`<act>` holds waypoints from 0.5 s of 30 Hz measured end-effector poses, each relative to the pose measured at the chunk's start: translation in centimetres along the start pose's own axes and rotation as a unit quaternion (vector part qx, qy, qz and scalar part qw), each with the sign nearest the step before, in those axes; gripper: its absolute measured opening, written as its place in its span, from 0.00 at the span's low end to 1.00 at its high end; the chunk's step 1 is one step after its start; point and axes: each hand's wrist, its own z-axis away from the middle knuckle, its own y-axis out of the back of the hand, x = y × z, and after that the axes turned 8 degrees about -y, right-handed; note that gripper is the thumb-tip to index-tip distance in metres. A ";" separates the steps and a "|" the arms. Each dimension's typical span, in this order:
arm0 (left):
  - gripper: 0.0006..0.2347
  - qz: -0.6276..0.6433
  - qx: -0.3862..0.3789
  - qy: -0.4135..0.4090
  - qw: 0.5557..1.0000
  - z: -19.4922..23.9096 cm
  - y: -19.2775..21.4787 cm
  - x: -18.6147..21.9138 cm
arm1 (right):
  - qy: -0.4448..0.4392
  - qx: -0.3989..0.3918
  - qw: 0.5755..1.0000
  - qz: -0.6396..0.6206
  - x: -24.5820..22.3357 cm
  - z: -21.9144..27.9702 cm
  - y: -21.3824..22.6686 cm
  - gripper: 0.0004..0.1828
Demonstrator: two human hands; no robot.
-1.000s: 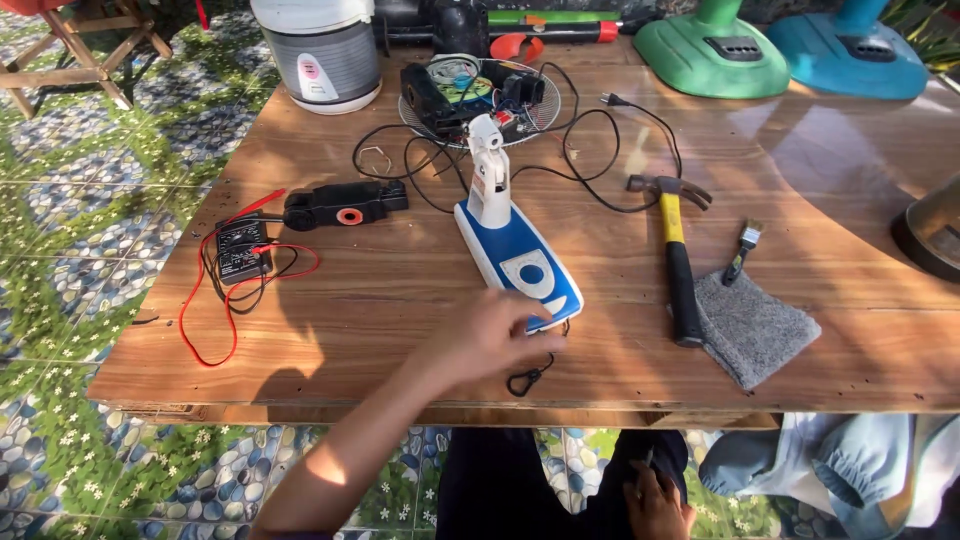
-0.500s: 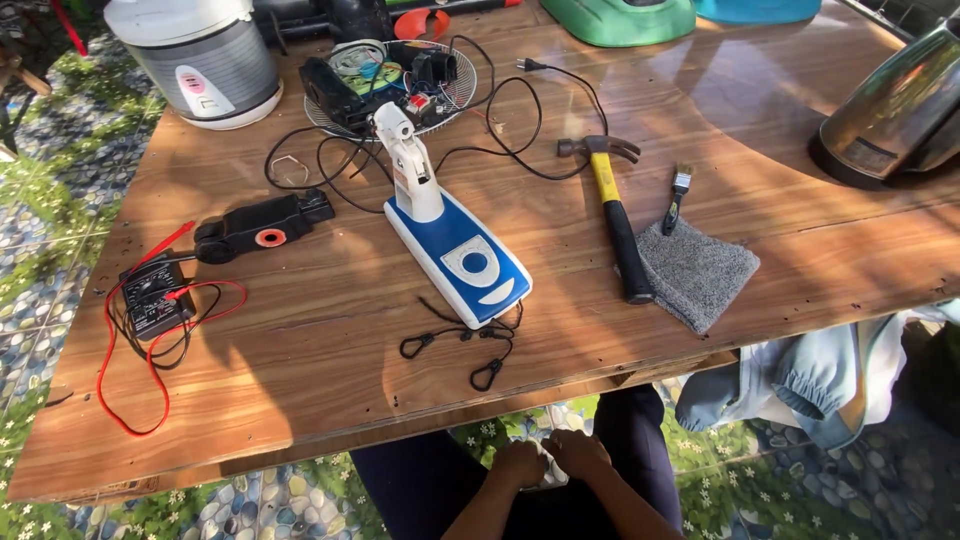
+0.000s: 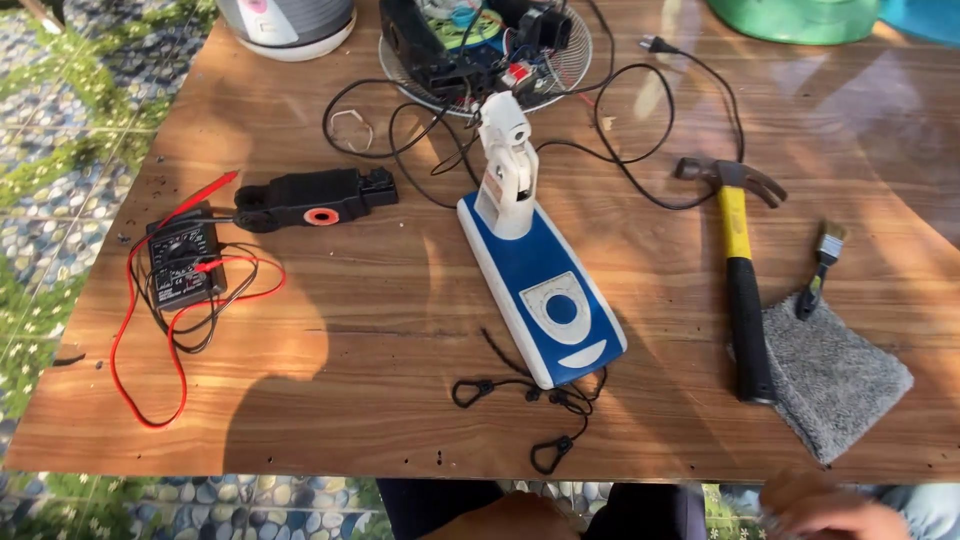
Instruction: The person uses a screwdriver to unscrew and remove a panel from a blue and white handheld appliance on a wooden table. They then use the screwdriver to probe and adjust internal components within the device's casing.
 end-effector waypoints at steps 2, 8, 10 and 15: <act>0.14 -0.069 0.044 -0.149 0.985 6.7 2.8 4.3 | 0.103 0.550 0.825 0.077 -5.4 -4.8 0.4 0.11; 0.19 -0.348 0.342 -0.457 0.744 10.9 14.2 13.8 | -0.014 0.446 0.894 -0.040 -8.1 -22.0 8.7 0.12; 0.21 -0.407 0.380 -0.460 0.691 8.8 18.8 11.4 | -0.008 0.423 0.904 -0.059 -7.9 -25.2 9.3 0.10; 0.24 -0.408 0.483 -0.463 0.621 7.1 22.8 9.0 | 0.036 0.367 0.927 -0.065 -6.1 -28.1 9.0 0.10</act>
